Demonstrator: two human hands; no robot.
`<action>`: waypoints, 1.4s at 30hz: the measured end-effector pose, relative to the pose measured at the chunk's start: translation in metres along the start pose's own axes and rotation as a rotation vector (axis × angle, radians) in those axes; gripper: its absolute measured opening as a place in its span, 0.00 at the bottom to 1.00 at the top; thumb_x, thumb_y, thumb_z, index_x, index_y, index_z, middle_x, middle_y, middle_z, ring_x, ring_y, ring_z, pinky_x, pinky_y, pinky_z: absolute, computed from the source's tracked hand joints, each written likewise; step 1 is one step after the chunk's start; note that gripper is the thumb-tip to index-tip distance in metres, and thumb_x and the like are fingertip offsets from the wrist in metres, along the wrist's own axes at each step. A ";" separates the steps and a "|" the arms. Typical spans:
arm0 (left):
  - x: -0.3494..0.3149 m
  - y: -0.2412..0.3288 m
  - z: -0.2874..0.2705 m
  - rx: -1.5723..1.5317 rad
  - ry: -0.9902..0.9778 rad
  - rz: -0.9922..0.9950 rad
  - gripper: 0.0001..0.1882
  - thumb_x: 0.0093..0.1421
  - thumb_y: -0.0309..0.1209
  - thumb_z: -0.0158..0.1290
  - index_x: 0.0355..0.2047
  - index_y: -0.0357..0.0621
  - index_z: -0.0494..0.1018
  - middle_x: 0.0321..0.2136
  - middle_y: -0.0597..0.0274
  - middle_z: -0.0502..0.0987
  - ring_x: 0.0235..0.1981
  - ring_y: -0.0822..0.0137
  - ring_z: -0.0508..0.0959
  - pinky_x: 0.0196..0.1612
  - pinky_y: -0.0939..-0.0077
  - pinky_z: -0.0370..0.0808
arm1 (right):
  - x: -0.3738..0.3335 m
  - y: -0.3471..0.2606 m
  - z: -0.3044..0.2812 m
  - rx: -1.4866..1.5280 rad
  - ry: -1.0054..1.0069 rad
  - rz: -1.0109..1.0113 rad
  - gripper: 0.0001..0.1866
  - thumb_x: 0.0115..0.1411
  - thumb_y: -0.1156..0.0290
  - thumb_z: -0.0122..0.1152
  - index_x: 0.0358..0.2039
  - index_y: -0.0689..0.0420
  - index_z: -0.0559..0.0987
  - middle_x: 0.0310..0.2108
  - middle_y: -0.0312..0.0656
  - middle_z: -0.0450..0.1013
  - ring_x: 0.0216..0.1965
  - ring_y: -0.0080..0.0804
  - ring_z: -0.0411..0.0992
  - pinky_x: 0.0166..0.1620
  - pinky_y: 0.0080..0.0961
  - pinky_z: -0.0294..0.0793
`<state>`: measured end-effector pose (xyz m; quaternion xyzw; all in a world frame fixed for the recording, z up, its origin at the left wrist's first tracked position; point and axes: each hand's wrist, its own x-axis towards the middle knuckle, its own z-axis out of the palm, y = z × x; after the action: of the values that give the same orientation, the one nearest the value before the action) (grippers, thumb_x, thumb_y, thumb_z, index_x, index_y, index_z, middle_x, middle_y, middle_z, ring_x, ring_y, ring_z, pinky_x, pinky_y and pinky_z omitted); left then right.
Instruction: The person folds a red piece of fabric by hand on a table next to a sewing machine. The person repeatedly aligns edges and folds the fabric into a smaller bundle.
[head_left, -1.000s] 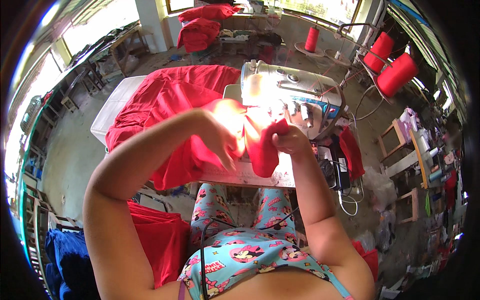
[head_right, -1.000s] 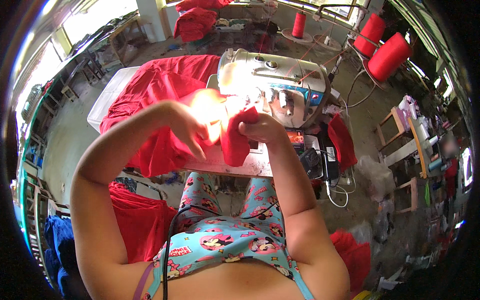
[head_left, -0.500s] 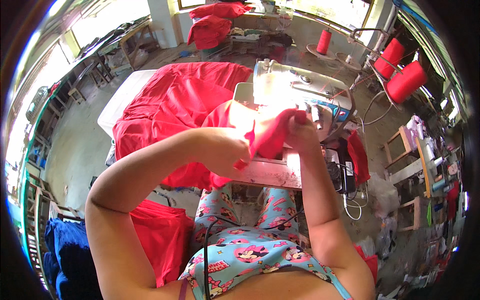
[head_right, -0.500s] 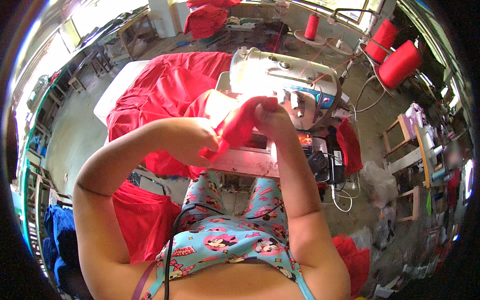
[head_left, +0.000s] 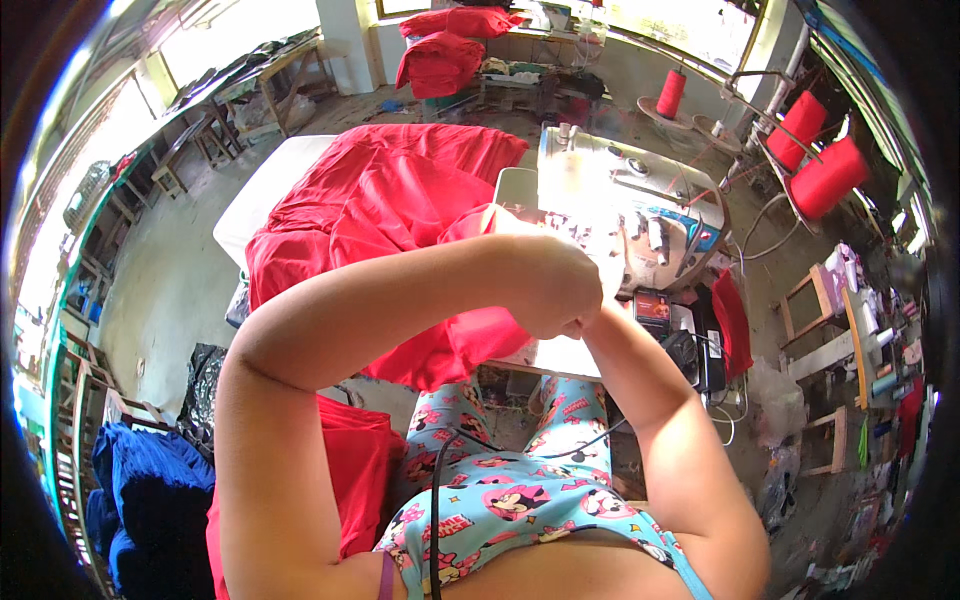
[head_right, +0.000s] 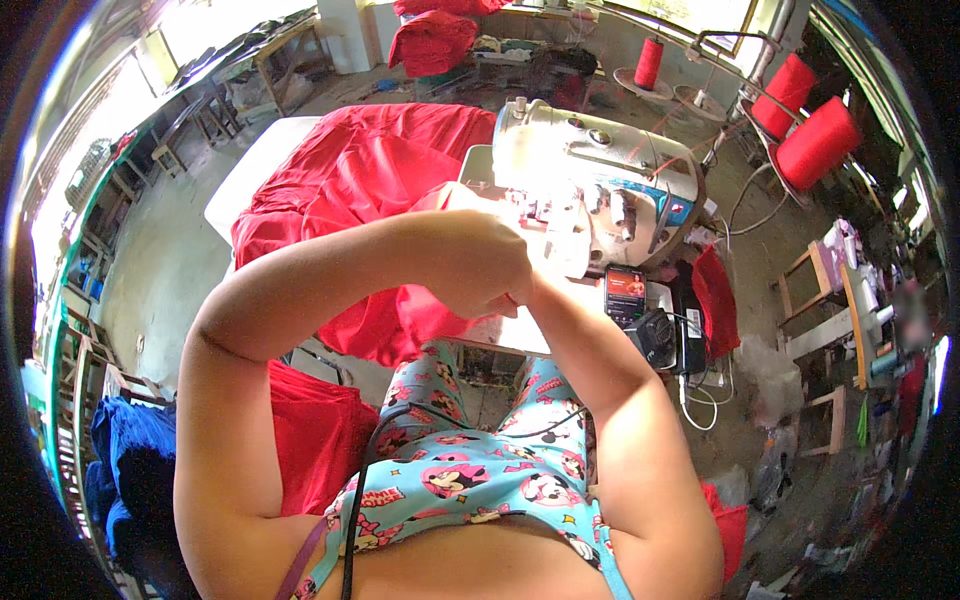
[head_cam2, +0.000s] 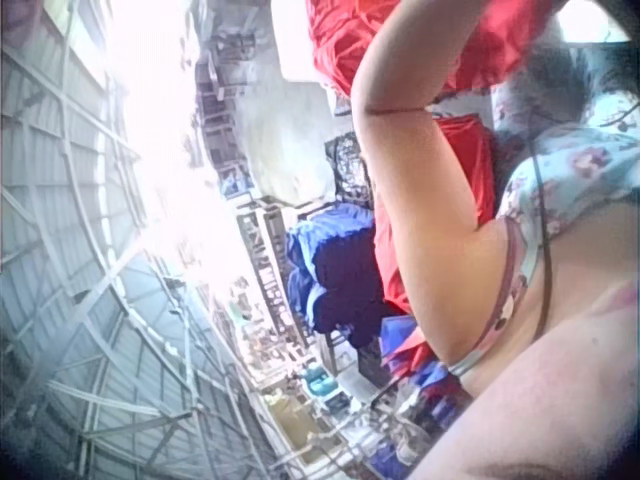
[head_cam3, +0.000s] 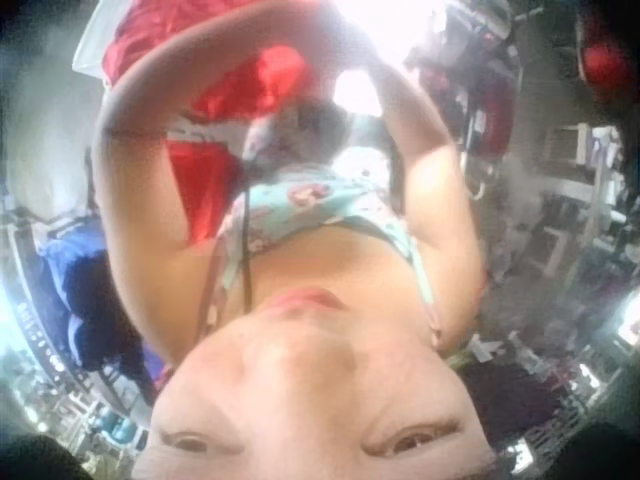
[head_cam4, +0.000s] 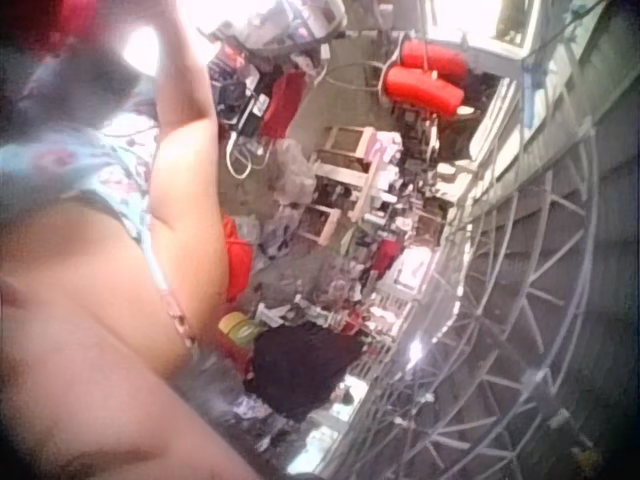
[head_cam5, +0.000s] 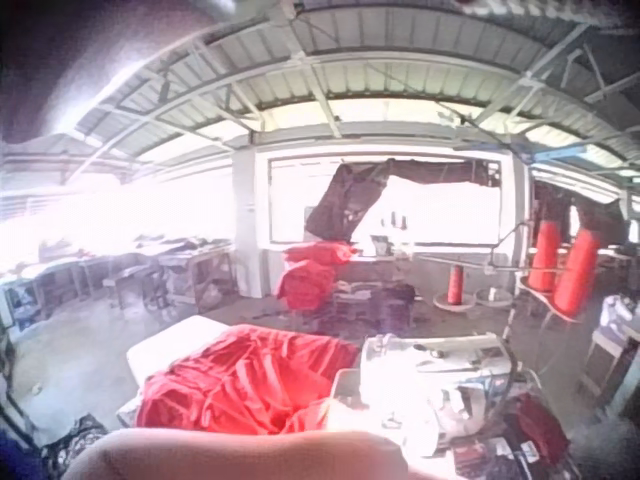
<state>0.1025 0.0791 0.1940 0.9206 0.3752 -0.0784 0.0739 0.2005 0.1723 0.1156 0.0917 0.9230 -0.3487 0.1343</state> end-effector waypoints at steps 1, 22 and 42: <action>0.000 0.000 -0.006 0.041 -0.029 0.014 0.12 0.54 0.40 0.53 0.24 0.46 0.78 0.19 0.53 0.76 0.24 0.51 0.78 0.29 0.60 0.73 | 0.016 0.000 -0.002 0.069 -0.045 -0.008 0.12 0.61 0.62 0.54 0.33 0.59 0.77 0.31 0.36 0.72 0.33 0.24 0.68 0.36 0.25 0.68; -0.030 -0.036 -0.005 -0.331 -0.108 -0.123 0.14 0.51 0.38 0.60 0.35 0.44 0.78 0.33 0.59 0.78 0.36 0.59 0.77 0.41 0.68 0.71 | -0.061 0.023 0.027 0.448 0.653 -0.337 0.17 0.52 0.84 0.53 0.42 0.56 0.73 0.40 0.40 0.72 0.44 0.28 0.70 0.48 0.27 0.70; -0.042 -0.022 -0.001 -0.426 0.232 -0.200 0.28 0.50 0.27 0.62 0.47 0.45 0.58 0.37 0.48 0.73 0.40 0.49 0.75 0.41 0.59 0.71 | -0.052 -0.010 0.049 0.601 0.951 -0.519 0.17 0.53 0.54 0.65 0.32 0.56 0.82 0.47 0.51 0.70 0.52 0.36 0.66 0.54 0.36 0.62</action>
<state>0.0573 0.0658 0.2016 0.8455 0.4784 0.1016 0.2142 0.2567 0.1283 0.1026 0.0436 0.7356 -0.5356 -0.4125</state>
